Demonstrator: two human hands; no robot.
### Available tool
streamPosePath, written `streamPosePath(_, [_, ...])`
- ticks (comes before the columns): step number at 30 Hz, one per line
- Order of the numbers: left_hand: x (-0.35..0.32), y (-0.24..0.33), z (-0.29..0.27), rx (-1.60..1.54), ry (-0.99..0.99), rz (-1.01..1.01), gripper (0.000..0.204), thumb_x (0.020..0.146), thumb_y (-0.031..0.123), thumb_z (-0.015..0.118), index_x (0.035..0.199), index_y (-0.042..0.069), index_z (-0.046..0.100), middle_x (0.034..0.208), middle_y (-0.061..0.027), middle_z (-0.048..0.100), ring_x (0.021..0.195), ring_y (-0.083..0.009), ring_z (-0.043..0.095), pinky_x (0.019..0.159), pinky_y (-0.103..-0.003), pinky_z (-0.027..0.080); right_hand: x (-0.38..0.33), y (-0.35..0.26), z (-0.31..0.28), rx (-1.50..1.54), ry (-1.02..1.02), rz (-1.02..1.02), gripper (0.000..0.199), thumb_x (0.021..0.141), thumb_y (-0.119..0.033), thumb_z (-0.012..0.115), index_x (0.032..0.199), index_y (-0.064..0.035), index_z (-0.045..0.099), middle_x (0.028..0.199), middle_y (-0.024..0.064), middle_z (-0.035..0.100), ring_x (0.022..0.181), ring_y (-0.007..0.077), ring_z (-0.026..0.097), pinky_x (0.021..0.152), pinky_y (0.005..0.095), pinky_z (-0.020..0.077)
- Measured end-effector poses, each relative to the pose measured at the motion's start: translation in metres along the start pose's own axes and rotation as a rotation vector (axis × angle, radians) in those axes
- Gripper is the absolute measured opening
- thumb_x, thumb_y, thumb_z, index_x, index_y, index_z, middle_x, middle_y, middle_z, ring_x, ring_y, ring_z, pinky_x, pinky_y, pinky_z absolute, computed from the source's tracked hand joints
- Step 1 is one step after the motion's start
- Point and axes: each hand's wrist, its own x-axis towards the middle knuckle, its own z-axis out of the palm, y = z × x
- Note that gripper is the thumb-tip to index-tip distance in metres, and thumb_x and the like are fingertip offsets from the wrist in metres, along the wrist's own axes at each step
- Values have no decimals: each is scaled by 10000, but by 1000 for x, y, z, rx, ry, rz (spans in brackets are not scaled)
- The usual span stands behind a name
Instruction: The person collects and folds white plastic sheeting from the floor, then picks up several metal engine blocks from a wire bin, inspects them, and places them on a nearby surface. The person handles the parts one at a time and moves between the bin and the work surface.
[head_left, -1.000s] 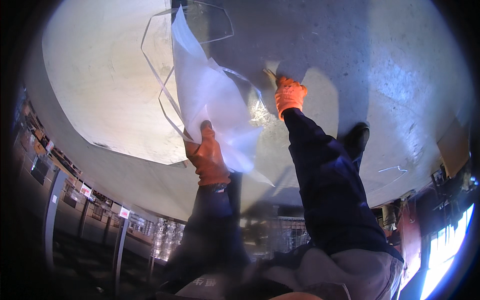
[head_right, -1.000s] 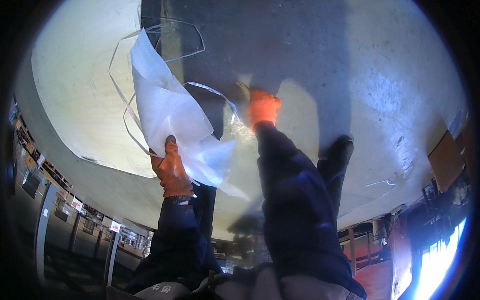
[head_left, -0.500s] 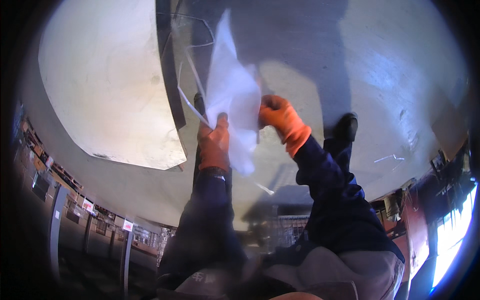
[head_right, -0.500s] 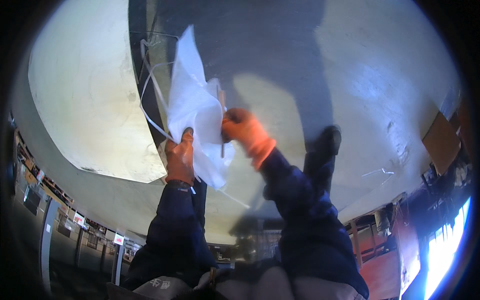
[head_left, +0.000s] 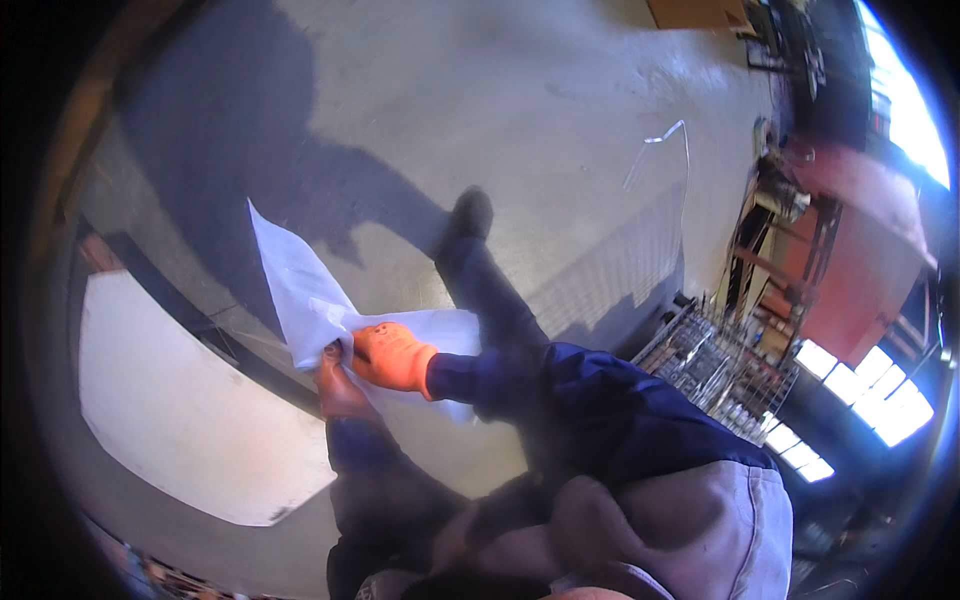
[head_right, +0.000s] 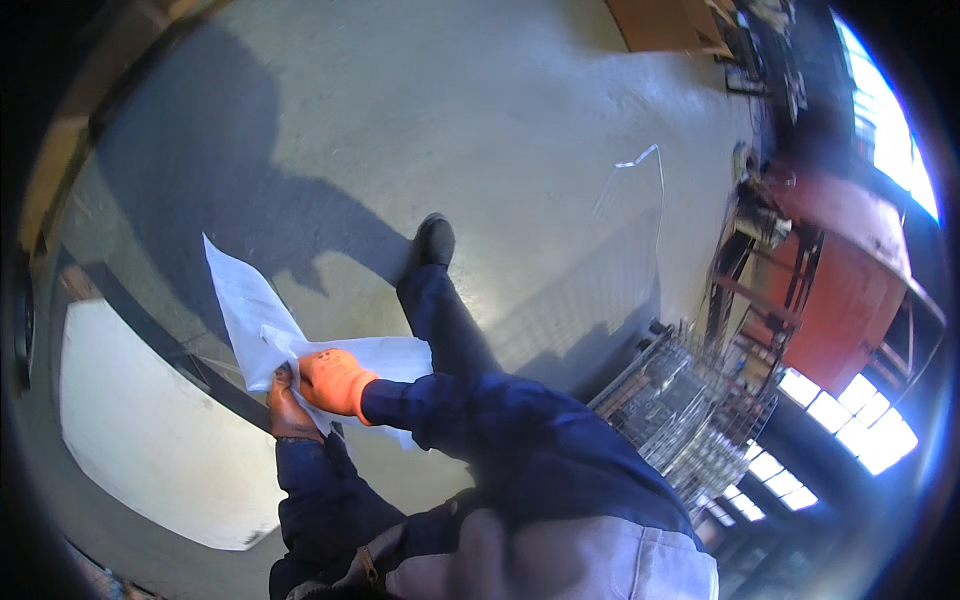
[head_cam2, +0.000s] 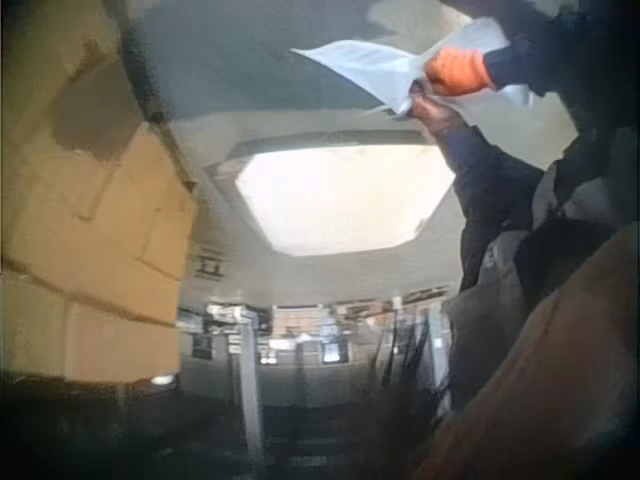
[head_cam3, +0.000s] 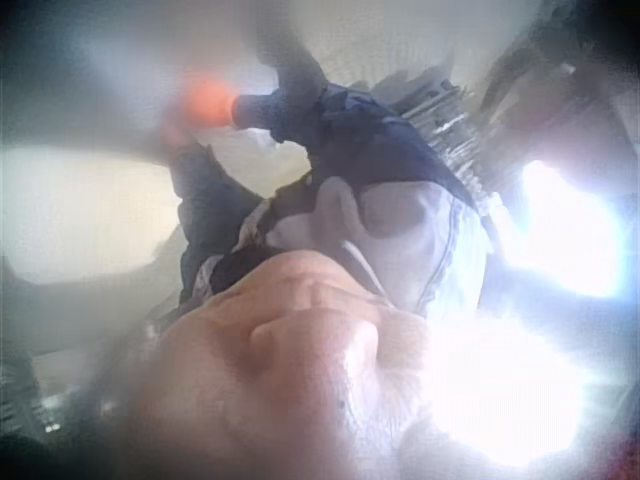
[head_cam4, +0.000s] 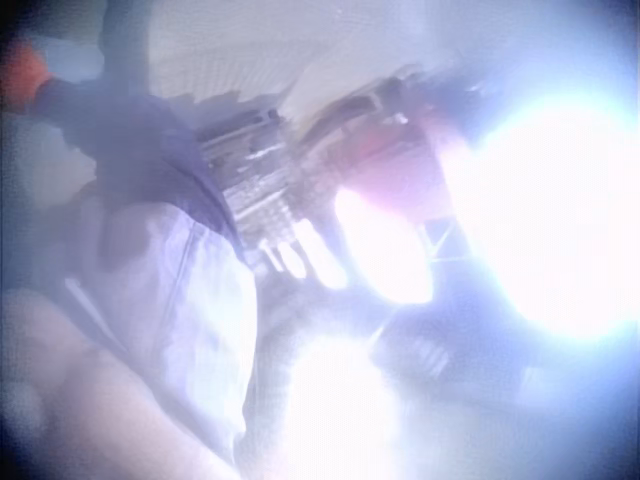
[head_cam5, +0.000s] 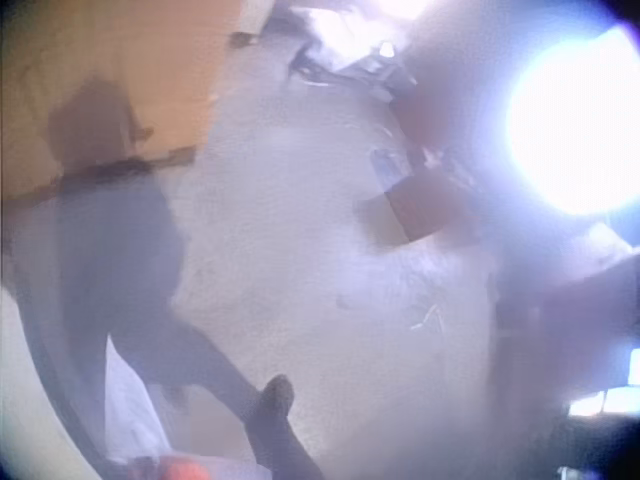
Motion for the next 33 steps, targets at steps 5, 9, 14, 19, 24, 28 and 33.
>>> streamPosePath(5, [-15, 43, 132, 54, -173, 127, 452, 932, 326, 522, 1265, 22, 508, 1181, -126, 583, 1053, -300, 583, 929, -458, 476, -64, -5, -152, 605, 309, 111, 286, 923, -178, 581, 1155, -16, 626, 1048, 126, 686, 969, 176, 647, 856, 311, 498])
streamPosePath(9, [-58, 74, 253, 478, -163, 327, 480, 934, 376, 494, 1301, 67, 518, 1237, -130, 580, 1095, -341, 570, 956, -500, 460, -148, 56, -303, 584, 572, 273, 351, 930, -266, 554, 1188, -38, 620, 1158, 154, 649, 1090, 264, 609, 939, 351, 461])
streamPosePath(14, [-70, 33, 384, 410, -442, 243, 466, 939, 383, 504, 1238, 27, 545, 1151, -128, 610, 1014, -310, 595, 890, -461, 491, -235, 194, -393, 693, 744, 843, 357, 841, -150, 534, 1179, -123, 647, 1127, 148, 668, 1091, 300, 615, 944, 375, 473])
streamPosePath(19, [-61, -76, 508, 518, -589, 79, 499, 945, 435, 509, 1268, 55, 532, 1189, -122, 600, 1057, -329, 578, 923, -498, 477, -328, 303, -393, 448, 1019, 1114, 399, 789, -153, 539, 1165, -77, 648, 1015, 202, 680, 957, 331, 659, 864, 388, 501])
streamPosePath(24, [-49, -165, 620, 885, -726, 60, 403, 977, 352, 471, 1275, 88, 530, 1197, -82, 598, 1040, -263, 592, 904, -447, 502, -356, 364, -404, 794, 997, 1233, 377, 823, -242, 573, 1130, -39, 653, 1122, 200, 652, 1077, 327, 615, 937, 385, 471])
streamPosePath(28, [-33, -234, 710, 379, -801, -383, 375, 996, 312, 440, 1294, 98, 519, 1252, -69, 572, 1096, -254, 570, 930, -431, 493, -330, 409, -450, 775, 990, 1308, 371, 794, -260, 581, 1055, -20, 689, 1020, 225, 682, 996, 338, 656, 876, 393, 498])
streamPosePath(33, [16, -300, 782, 844, -656, -109, 351, 970, 241, 505, 1273, 64, 519, 1208, -96, 578, 1065, -267, 575, 929, -431, 493, -299, 497, -559, 700, 917, 1245, 415, 794, -292, 574, 1065, 6, 674, 1045, 268, 651, 1029, 391, 621, 904, 421, 480])
